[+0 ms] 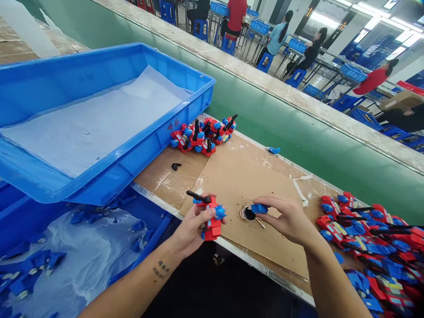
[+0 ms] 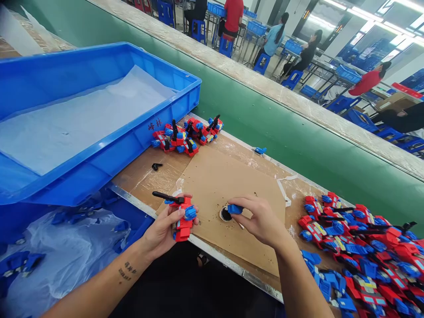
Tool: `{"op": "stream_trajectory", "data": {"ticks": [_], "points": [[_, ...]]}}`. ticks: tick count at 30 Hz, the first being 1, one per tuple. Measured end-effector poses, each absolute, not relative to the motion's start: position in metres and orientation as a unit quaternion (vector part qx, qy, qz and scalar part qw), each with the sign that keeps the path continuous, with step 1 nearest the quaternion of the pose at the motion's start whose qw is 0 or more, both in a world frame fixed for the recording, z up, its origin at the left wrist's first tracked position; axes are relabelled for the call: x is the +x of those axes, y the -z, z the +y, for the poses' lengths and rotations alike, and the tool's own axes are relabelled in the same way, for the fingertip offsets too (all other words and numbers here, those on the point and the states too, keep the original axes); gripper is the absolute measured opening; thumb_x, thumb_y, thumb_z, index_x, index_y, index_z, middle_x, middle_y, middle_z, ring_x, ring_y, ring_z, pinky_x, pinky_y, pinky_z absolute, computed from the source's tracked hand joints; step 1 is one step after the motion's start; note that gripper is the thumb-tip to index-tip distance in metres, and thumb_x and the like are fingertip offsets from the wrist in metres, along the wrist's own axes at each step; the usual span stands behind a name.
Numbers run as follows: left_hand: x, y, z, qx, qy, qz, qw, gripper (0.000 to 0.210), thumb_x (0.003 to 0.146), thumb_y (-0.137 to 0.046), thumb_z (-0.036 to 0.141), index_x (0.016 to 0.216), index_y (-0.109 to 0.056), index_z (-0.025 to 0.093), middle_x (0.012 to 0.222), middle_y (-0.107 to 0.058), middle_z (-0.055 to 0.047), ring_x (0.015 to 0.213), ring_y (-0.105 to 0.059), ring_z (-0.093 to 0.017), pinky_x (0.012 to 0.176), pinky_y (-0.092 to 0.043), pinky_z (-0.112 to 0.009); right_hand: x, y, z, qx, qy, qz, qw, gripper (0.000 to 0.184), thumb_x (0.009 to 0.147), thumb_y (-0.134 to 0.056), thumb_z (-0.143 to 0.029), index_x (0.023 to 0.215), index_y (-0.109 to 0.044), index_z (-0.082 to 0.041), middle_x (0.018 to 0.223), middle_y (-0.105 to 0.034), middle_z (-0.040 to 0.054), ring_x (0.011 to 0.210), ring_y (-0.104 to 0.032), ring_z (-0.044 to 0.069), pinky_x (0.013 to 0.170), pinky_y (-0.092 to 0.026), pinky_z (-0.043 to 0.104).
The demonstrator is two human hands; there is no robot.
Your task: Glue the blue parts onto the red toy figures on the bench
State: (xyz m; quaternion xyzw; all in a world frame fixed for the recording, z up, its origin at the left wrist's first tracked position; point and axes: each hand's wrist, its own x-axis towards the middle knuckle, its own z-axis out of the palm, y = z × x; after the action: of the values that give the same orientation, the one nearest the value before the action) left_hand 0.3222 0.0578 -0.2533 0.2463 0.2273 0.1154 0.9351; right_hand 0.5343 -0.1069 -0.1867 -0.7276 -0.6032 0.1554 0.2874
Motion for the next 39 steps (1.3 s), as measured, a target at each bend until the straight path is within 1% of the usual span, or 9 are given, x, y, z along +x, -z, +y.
{"op": "stream_trajectory", "data": {"ticks": [7, 10, 14, 17, 21, 26, 30, 36, 39], "points": [[0.325, 0.248, 0.052, 0.171, -0.106, 0.214, 0.956, 0.065, 0.076, -0.078, 0.022, 0.134, -0.048, 0.025, 0.105, -0.067, -0.006, 0.096, -0.068, -0.023, 0.076, -0.054, -0.031, 0.497, 0.215, -0.131, -0.642, -0.117, -0.323, 0.685, 0.028, 0.082, -0.08, -0.025, 0.109, -0.072, -0.026, 0.099, -0.074, 0.0048, 0.09, -0.071, 0.02, 0.072, -0.059, 0.029], [0.323, 0.248, 0.052, 0.21, -0.126, 0.208, 0.947, 0.066, 0.077, -0.079, 0.02, 0.136, -0.048, 0.026, 0.108, -0.067, -0.006, 0.099, -0.068, -0.023, 0.079, -0.055, -0.032, 0.471, 0.225, -0.133, -0.576, -0.095, -0.215, 0.783, 0.028, 0.084, -0.078, -0.029, 0.111, -0.071, -0.025, 0.096, -0.073, 0.0052, 0.091, -0.071, 0.02, 0.07, -0.059, 0.027], [0.322, 0.252, 0.056, 0.234, -0.17, 0.21, 0.934, 0.063, 0.076, -0.085, 0.035, 0.129, -0.052, 0.024, 0.088, -0.067, -0.002, 0.08, -0.068, -0.017, 0.072, -0.055, -0.025, 0.453, 0.229, -0.133, -0.567, -0.075, -0.141, 0.808, 0.029, 0.083, -0.078, -0.03, 0.111, -0.07, -0.022, 0.094, -0.069, 0.0056, 0.088, -0.069, 0.02, 0.065, -0.058, 0.027], [0.322, 0.249, 0.058, 0.218, -0.207, 0.253, 0.92, 0.052, 0.073, -0.087, 0.035, 0.112, -0.058, 0.018, 0.091, -0.068, -0.003, 0.08, -0.066, -0.014, 0.072, -0.056, -0.022, 0.453, 0.228, -0.133, -0.571, -0.062, -0.13, 0.808, 0.03, 0.082, -0.078, -0.029, 0.111, -0.07, -0.022, 0.094, -0.069, 0.0055, 0.088, -0.068, 0.02, 0.065, -0.058, 0.027], [0.319, 0.239, 0.058, 0.164, -0.151, 0.32, 0.921, 0.029, 0.088, -0.071, 0.033, 0.109, -0.058, 0.017, 0.095, -0.068, -0.008, 0.088, -0.068, -0.023, 0.07, -0.063, -0.038, 0.456, 0.227, -0.135, -0.565, -0.05, -0.125, 0.814, 0.029, 0.083, -0.078, -0.027, 0.11, -0.071, -0.022, 0.094, -0.069, 0.0043, 0.087, -0.069, 0.018, 0.067, -0.058, 0.025], [0.309, 0.244, 0.058, 0.245, -0.165, 0.26, 0.919, 0.047, 0.077, -0.079, 0.019, 0.119, -0.058, 0.02, 0.097, -0.07, -0.008, 0.081, -0.07, -0.02, 0.057, -0.057, -0.023, 0.455, 0.231, -0.138, -0.552, -0.053, -0.115, 0.824, 0.03, 0.084, -0.076, -0.026, 0.114, -0.07, -0.022, 0.094, -0.069, 0.0044, 0.085, -0.067, 0.016, 0.068, -0.057, 0.024], [0.307, 0.25, 0.063, 0.299, -0.193, 0.225, 0.907, 0.062, 0.067, -0.088, 0.017, 0.122, -0.06, 0.022, 0.103, -0.071, -0.006, 0.086, -0.07, -0.018, 0.078, -0.058, -0.025, 0.455, 0.231, -0.142, -0.558, -0.043, -0.121, 0.82, 0.029, 0.085, -0.076, -0.026, 0.113, -0.07, -0.023, 0.097, -0.067, 0.0044, 0.088, -0.066, 0.017, 0.068, -0.057, 0.026], [0.317, 0.253, 0.043, 0.228, -0.152, 0.187, 0.943, 0.036, 0.07, -0.086, 0.027, 0.099, -0.068, 0.015, 0.086, -0.07, -0.004, 0.073, -0.067, -0.012, 0.068, -0.056, -0.019, 0.446, 0.218, -0.135, -0.562, -0.042, -0.167, 0.809, 0.027, 0.087, -0.074, -0.028, 0.114, -0.069, -0.025, 0.096, -0.065, 0.0051, 0.088, -0.067, 0.018, 0.066, -0.057, 0.026], [0.321, 0.261, 0.027, 0.185, -0.091, 0.164, 0.965, 0.033, 0.078, -0.077, 0.035, 0.102, -0.062, 0.018, 0.083, -0.067, -0.002, 0.072, -0.068, -0.017, 0.061, -0.059, -0.026, 0.431, 0.215, -0.128, -0.57, -0.063, -0.215, 0.79, 0.029, 0.089, -0.074, -0.029, 0.117, -0.068, -0.026, 0.097, -0.066, 0.0051, 0.091, -0.068, 0.02, 0.071, -0.06, 0.03]]}}
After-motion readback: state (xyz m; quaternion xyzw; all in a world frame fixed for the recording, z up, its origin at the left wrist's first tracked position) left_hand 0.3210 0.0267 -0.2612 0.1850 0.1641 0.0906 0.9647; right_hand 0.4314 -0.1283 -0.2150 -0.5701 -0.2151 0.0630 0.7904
